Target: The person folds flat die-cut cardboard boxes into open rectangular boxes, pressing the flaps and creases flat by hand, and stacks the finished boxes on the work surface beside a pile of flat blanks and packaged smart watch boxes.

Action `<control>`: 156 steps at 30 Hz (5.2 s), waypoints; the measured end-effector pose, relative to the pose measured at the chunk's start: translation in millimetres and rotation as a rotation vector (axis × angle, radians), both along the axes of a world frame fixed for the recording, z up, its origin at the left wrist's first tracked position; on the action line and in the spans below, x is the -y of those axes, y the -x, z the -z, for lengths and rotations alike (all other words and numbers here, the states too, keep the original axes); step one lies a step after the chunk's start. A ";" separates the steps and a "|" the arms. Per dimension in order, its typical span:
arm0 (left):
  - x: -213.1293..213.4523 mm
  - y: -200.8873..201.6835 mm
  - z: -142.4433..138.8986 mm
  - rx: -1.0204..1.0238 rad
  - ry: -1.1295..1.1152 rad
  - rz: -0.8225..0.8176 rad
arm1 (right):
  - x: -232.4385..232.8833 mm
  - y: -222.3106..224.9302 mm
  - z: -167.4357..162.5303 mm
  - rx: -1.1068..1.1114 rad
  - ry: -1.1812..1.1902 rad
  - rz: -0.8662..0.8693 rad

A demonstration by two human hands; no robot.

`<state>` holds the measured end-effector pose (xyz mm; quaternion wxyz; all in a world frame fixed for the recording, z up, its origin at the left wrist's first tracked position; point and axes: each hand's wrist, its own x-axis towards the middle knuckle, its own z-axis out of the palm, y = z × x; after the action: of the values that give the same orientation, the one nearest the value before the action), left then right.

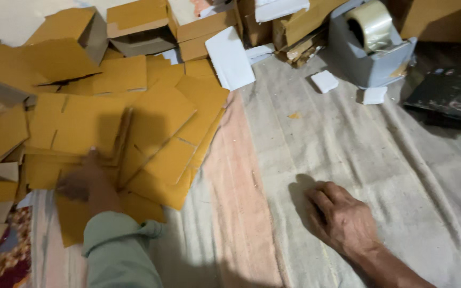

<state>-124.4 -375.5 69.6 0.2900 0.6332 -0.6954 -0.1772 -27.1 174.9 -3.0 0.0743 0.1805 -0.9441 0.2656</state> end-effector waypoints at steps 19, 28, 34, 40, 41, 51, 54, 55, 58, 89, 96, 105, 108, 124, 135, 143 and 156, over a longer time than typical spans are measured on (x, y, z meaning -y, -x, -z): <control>-29.1 23.7 8.1 0.593 0.554 0.870 | 3.4 1.3 2.4 0.045 -0.042 0.022; 4.4 5.2 -1.9 0.678 0.691 0.811 | 2.2 0.2 2.5 0.058 -0.037 0.010; 18.2 -16.0 -1.8 -0.024 -0.024 -0.039 | 9.8 -1.4 -1.2 0.021 -0.019 0.014; 32.0 -12.9 -14.2 -0.045 -0.265 -0.137 | 18.0 -4.3 -6.4 0.018 -0.014 0.030; 34.1 -12.9 -15.7 -0.078 -0.267 -0.137 | 18.5 -4.5 -7.2 0.027 -0.016 0.034; 39.7 6.2 -28.3 -0.564 -0.363 -0.022 | 24.2 -5.5 -12.6 -0.008 0.011 0.031; 32.8 18.2 -27.5 -0.893 -0.471 0.115 | 24.5 -4.3 -12.4 -0.011 0.005 0.036; 29.6 21.3 -27.0 -1.019 -0.531 0.184 | 24.3 -4.1 -12.0 -0.004 0.006 0.039; 19.0 30.1 -24.1 -1.339 -0.710 0.633 | 26.3 0.6 -10.2 0.017 0.007 0.039; -370.2 23.7 125.1 -1.283 -1.231 0.618 | -15.0 -29.1 -17.4 -0.056 0.145 -0.020; -372.7 -93.3 126.5 -0.888 -0.846 1.040 | -28.8 -39.7 -20.6 0.004 0.217 0.014; -173.1 -99.4 61.5 0.009 0.257 0.360 | -16.3 -44.1 -16.9 -0.076 0.186 0.014; -168.0 -75.3 59.3 -0.283 -0.103 0.350 | -15.0 -45.0 -17.4 -0.054 0.173 0.024; -168.1 -86.6 27.8 -1.026 0.284 0.651 | -24.6 -37.7 -19.5 -0.074 0.165 -0.008; -205.8 -53.2 -40.1 -1.269 -0.116 0.996 | -18.5 -35.9 -17.0 -0.103 0.139 -0.007; -265.2 4.1 59.3 -0.505 0.190 0.968 | -10.0 -43.2 -19.0 -0.066 0.167 0.056; -75.3 -126.3 42.5 0.294 0.299 0.253 | -12.5 -23.5 -11.4 -0.068 0.124 -0.017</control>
<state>1.9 -300.2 27.1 0.2515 0.5102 -0.8224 -0.0130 -3.6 187.4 8.4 0.1153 0.1925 -0.9212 0.3179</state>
